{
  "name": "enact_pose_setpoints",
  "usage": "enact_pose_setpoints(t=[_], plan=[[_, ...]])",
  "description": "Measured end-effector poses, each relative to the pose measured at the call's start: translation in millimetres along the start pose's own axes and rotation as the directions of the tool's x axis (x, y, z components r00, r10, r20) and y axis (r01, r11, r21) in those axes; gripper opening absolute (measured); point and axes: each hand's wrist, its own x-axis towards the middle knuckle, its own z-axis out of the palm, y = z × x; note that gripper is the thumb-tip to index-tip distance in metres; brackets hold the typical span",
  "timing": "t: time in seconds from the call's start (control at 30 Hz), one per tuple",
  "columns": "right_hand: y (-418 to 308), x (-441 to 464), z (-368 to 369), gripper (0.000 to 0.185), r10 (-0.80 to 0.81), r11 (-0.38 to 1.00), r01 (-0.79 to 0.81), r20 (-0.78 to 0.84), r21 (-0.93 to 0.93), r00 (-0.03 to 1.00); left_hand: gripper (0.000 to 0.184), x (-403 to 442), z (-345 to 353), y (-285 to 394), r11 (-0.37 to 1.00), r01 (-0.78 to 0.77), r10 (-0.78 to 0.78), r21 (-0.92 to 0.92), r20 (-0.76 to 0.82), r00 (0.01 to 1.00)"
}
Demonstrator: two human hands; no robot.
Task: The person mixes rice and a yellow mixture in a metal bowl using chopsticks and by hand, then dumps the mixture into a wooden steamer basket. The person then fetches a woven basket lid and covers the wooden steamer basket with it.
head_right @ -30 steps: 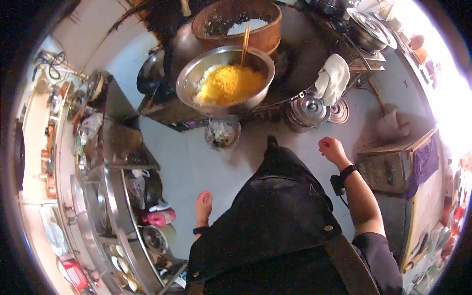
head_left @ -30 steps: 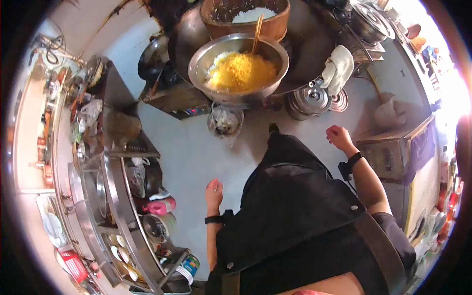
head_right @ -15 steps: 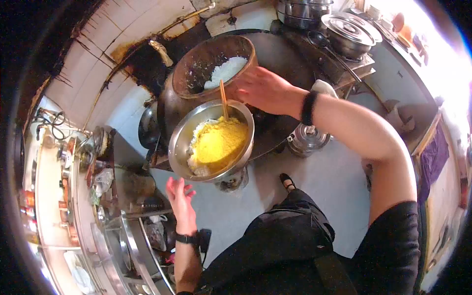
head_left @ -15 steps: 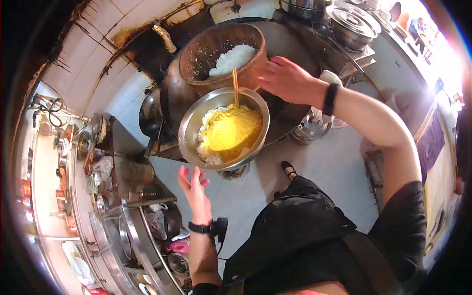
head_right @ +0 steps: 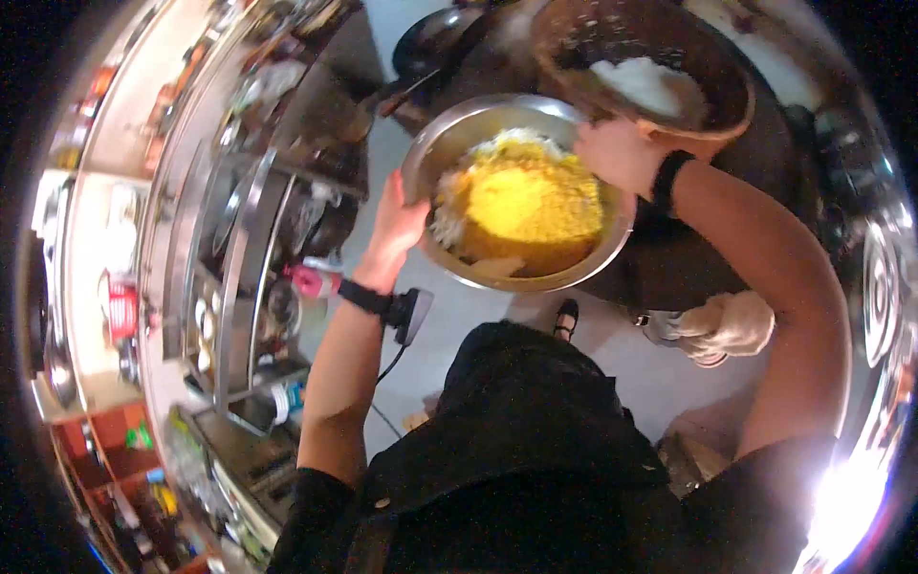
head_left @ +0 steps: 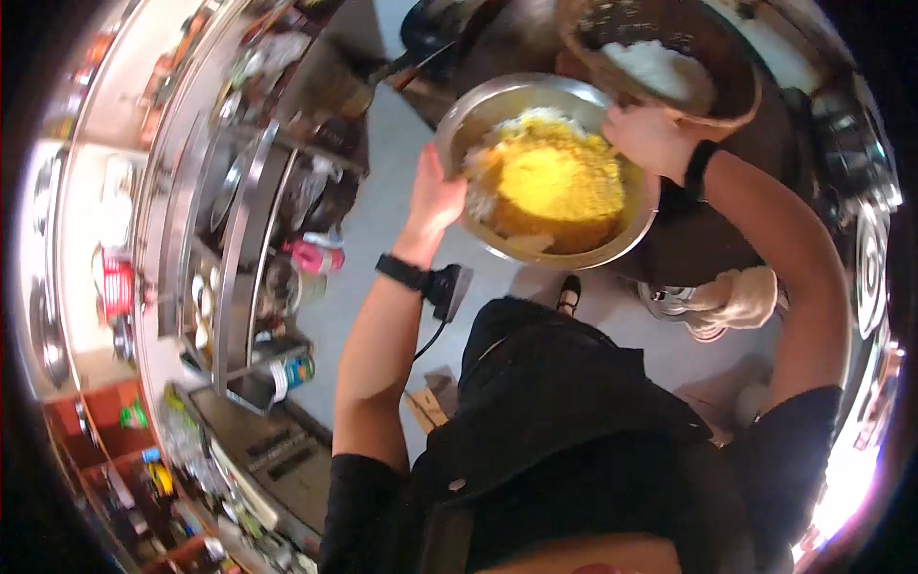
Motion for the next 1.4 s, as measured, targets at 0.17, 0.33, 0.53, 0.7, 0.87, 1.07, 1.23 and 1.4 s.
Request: enact_pose_setpoints(t=[0.17, 0.33, 0.53, 0.7, 0.87, 1.07, 1.23, 1.4], plan=[[-9, -2, -34, 0.011, -0.127, 0.981, 0.144, 0.131, -0.131, 0.983, 0.064, -9, 3, -11, 0.942, -0.110, 0.162, 0.316, -0.144, 0.976], [7, -16, -111, 0.007, -0.050, 0.994, 0.053, 0.034, -0.094, 0.998, 0.069, -2, -2, -14, 0.982, -0.136, 0.122, -0.128, -0.115, 0.986], [-42, 9, -95, 0.008, 0.127, 0.991, -0.133, 0.228, 0.009, 0.965, 0.060, 36, -3, -26, 0.991, -0.134, 0.135, 0.017, -0.069, 0.988], [-110, 0, -110, 0.011, 0.221, 0.966, -0.255, 0.377, 0.043, 0.900, 0.054, 46, 4, -28, 0.944, -0.109, 0.131, -0.312, 0.053, 0.990], [-114, 1, -169, 0.009, 0.147, 0.972, -0.217, 0.496, 0.085, 0.856, 0.054, 36, -12, -38, 0.930, -0.155, 0.193, -0.333, 0.085, 0.977], [-109, -31, -215, 0.010, 0.090, 0.989, -0.139, 0.544, 0.049, 0.834, 0.057, -7, -30, -60, 0.912, -0.032, 0.080, -0.409, 0.101, 0.992], [-151, -37, -121, 0.010, -0.084, 0.983, 0.021, 0.339, 0.185, 0.937, 0.052, -16, -41, -63, 0.756, 0.412, -0.229, -0.508, 0.385, 0.894], [-106, -3, -133, 0.008, -0.133, 0.989, 0.120, 0.158, 0.092, 0.978, 0.026, -29, -63, -31, 0.808, 0.520, -0.375, -0.275, 0.441, 0.816]])
